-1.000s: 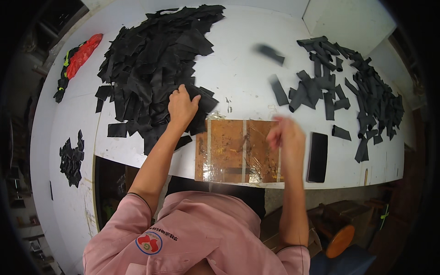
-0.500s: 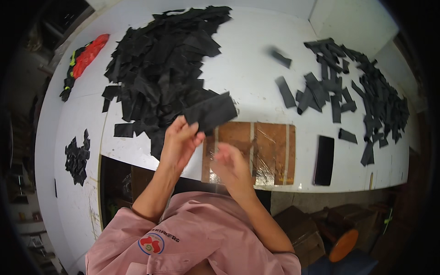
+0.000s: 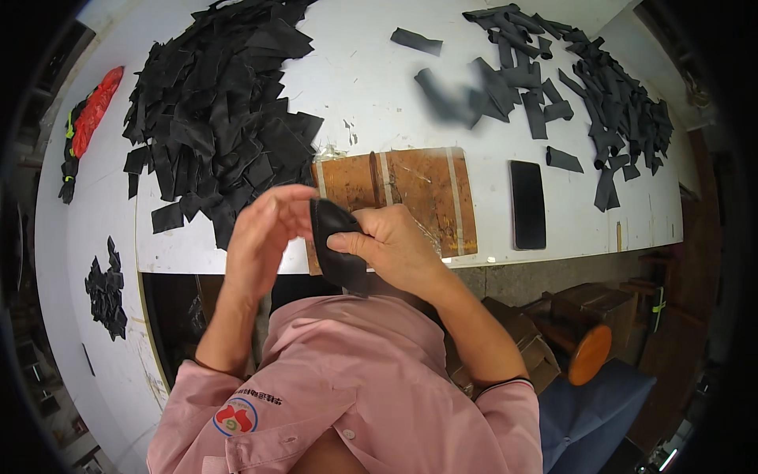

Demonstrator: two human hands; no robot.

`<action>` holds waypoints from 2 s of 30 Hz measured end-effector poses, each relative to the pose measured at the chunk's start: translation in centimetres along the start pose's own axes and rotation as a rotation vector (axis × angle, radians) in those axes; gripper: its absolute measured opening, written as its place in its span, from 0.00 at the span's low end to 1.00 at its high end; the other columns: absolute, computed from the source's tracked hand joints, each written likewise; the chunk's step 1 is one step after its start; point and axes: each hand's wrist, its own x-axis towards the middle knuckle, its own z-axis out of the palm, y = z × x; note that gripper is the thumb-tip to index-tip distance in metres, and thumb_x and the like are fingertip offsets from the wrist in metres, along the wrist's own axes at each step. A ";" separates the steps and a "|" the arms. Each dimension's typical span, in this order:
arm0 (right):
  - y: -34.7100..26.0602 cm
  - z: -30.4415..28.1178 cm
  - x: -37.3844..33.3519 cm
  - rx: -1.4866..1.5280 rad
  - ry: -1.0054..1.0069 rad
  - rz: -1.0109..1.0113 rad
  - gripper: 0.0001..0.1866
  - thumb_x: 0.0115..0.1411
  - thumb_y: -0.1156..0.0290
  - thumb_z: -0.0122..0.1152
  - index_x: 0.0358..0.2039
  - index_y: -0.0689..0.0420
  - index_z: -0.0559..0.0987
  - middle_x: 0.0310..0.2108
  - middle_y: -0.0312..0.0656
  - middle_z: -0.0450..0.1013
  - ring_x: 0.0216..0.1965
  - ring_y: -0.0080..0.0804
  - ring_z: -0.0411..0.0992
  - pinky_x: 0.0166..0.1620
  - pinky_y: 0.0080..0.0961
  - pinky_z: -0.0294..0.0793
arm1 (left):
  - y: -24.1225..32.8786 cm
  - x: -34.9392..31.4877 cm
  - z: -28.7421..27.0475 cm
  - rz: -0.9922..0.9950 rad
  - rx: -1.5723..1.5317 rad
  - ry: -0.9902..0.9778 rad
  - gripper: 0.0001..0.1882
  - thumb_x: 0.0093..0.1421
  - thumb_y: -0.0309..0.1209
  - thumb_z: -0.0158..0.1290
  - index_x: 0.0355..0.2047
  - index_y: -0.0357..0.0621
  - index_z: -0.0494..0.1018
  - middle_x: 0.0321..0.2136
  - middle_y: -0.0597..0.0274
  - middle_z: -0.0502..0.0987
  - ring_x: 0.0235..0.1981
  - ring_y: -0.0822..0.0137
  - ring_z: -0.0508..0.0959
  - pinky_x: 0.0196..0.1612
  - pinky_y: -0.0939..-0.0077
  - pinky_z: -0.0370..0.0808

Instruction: The recorder is folding and checking small black fabric straps over a wooden board.

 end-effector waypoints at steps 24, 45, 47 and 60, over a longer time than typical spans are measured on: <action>-0.7 0.3 -1.6 -1.128 0.219 -0.497 0.14 0.39 0.69 0.63 0.25 0.63 0.71 0.25 0.46 0.67 0.28 0.41 0.66 0.32 0.33 0.64 | 1.9 1.0 -0.6 -0.389 0.179 -0.276 0.03 0.43 0.17 0.55 0.19 0.36 0.72 0.13 0.66 0.71 0.13 0.81 0.69 0.15 0.90 0.63; 0.5 2.6 -3.1 -0.211 0.439 -0.421 0.05 0.46 0.76 0.59 0.24 0.62 0.74 0.20 0.39 0.67 0.18 0.23 0.65 0.21 0.18 0.63 | -1.8 -0.8 3.6 -0.074 -0.087 0.100 0.01 0.49 0.20 0.52 0.24 0.35 0.71 0.15 0.63 0.72 0.14 0.78 0.71 0.15 0.90 0.66; 0.9 2.5 -3.1 -0.203 0.446 -0.440 0.05 0.46 0.76 0.59 0.24 0.62 0.74 0.20 0.39 0.67 0.18 0.23 0.65 0.21 0.18 0.63 | -1.9 -0.9 3.4 -0.064 -0.083 0.054 0.01 0.49 0.20 0.52 0.23 0.36 0.71 0.15 0.63 0.72 0.14 0.78 0.71 0.15 0.90 0.66; 3.0 2.0 -1.2 -0.690 0.693 -0.556 0.06 0.40 0.81 0.56 0.23 0.61 0.72 0.20 0.42 0.65 0.21 0.38 0.67 0.24 0.31 0.67 | -3.6 0.7 5.9 0.234 0.383 0.452 0.03 0.50 0.17 0.46 0.24 0.37 0.66 0.13 0.67 0.69 0.11 0.83 0.64 0.12 0.90 0.59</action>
